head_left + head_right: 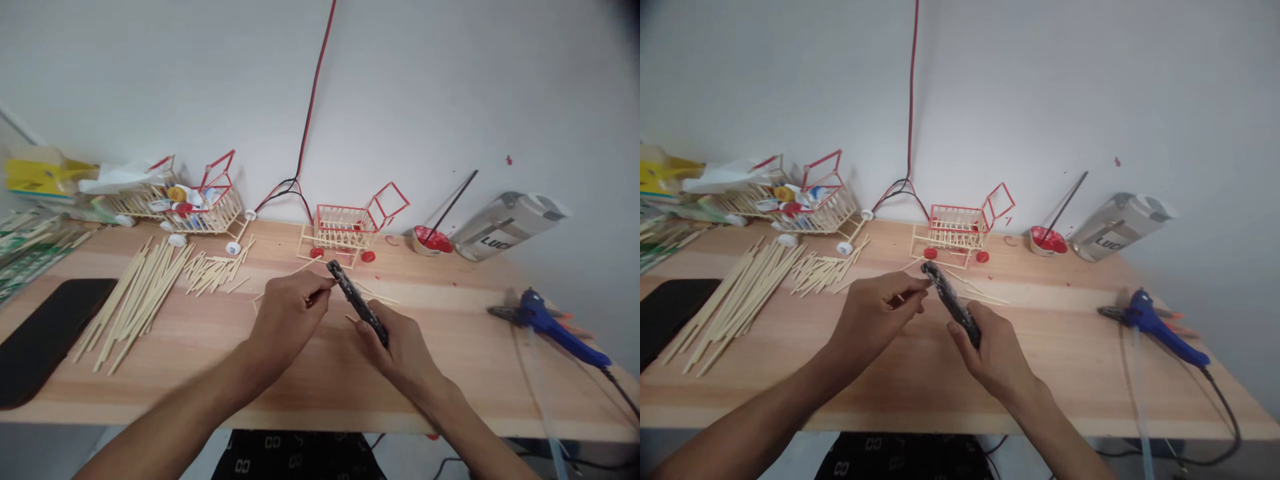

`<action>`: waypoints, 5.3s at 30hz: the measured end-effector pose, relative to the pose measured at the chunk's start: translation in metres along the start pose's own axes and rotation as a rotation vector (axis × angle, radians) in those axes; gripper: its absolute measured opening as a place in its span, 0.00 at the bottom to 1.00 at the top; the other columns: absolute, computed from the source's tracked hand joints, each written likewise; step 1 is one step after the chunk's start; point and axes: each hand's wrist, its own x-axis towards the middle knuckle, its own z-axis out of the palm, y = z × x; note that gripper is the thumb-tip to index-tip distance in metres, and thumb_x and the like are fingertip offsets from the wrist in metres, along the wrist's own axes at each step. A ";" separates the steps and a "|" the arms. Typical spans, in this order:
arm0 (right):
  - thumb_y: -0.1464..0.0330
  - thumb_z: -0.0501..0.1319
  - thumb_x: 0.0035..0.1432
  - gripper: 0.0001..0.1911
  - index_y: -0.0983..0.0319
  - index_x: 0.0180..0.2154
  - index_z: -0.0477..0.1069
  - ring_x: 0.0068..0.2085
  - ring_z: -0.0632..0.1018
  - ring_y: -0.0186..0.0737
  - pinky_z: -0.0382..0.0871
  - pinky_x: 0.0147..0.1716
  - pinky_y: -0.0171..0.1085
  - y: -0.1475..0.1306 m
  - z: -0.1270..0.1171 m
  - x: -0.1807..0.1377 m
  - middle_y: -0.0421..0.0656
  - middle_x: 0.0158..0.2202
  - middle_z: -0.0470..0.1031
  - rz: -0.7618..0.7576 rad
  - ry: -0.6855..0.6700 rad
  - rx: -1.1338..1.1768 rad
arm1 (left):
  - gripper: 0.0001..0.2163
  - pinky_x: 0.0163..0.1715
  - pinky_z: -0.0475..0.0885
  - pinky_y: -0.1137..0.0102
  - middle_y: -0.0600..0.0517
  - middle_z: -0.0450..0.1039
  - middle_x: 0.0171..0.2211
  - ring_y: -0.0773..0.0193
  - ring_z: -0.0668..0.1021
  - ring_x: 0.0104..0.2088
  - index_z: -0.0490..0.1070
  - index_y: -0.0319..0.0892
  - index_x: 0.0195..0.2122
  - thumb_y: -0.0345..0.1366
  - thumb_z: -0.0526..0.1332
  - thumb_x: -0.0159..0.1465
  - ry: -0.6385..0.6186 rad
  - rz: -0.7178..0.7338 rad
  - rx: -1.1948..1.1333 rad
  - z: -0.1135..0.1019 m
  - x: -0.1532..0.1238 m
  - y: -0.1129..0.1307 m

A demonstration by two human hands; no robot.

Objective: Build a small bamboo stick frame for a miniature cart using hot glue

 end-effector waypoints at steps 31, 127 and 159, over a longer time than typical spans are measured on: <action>0.54 0.51 0.61 0.16 0.60 0.29 0.59 0.27 0.68 0.37 0.57 0.27 0.35 0.006 0.003 0.010 0.40 0.25 0.66 0.000 0.032 -0.126 | 0.09 0.25 0.72 0.76 0.53 0.77 0.26 0.67 0.79 0.27 0.78 0.41 0.33 0.24 0.59 0.57 0.019 -0.088 -0.093 0.000 0.000 -0.002; 0.49 0.45 0.63 0.25 0.61 0.34 0.68 0.27 0.69 0.36 0.58 0.24 0.34 -0.013 -0.040 0.015 0.41 0.26 0.71 0.068 -0.162 0.153 | 0.11 0.32 0.80 0.69 0.49 0.78 0.32 0.67 0.80 0.27 0.74 0.39 0.43 0.35 0.60 0.61 -0.020 -0.261 -0.609 0.003 0.004 -0.006; 0.49 0.50 0.60 0.23 0.61 0.25 0.57 0.24 0.62 0.32 0.51 0.24 0.34 -0.016 -0.042 0.015 0.37 0.22 0.62 0.043 -0.160 -0.031 | 0.06 0.32 0.77 0.71 0.51 0.78 0.29 0.67 0.80 0.28 0.77 0.39 0.36 0.30 0.61 0.60 0.015 -0.172 -0.470 0.001 0.002 -0.006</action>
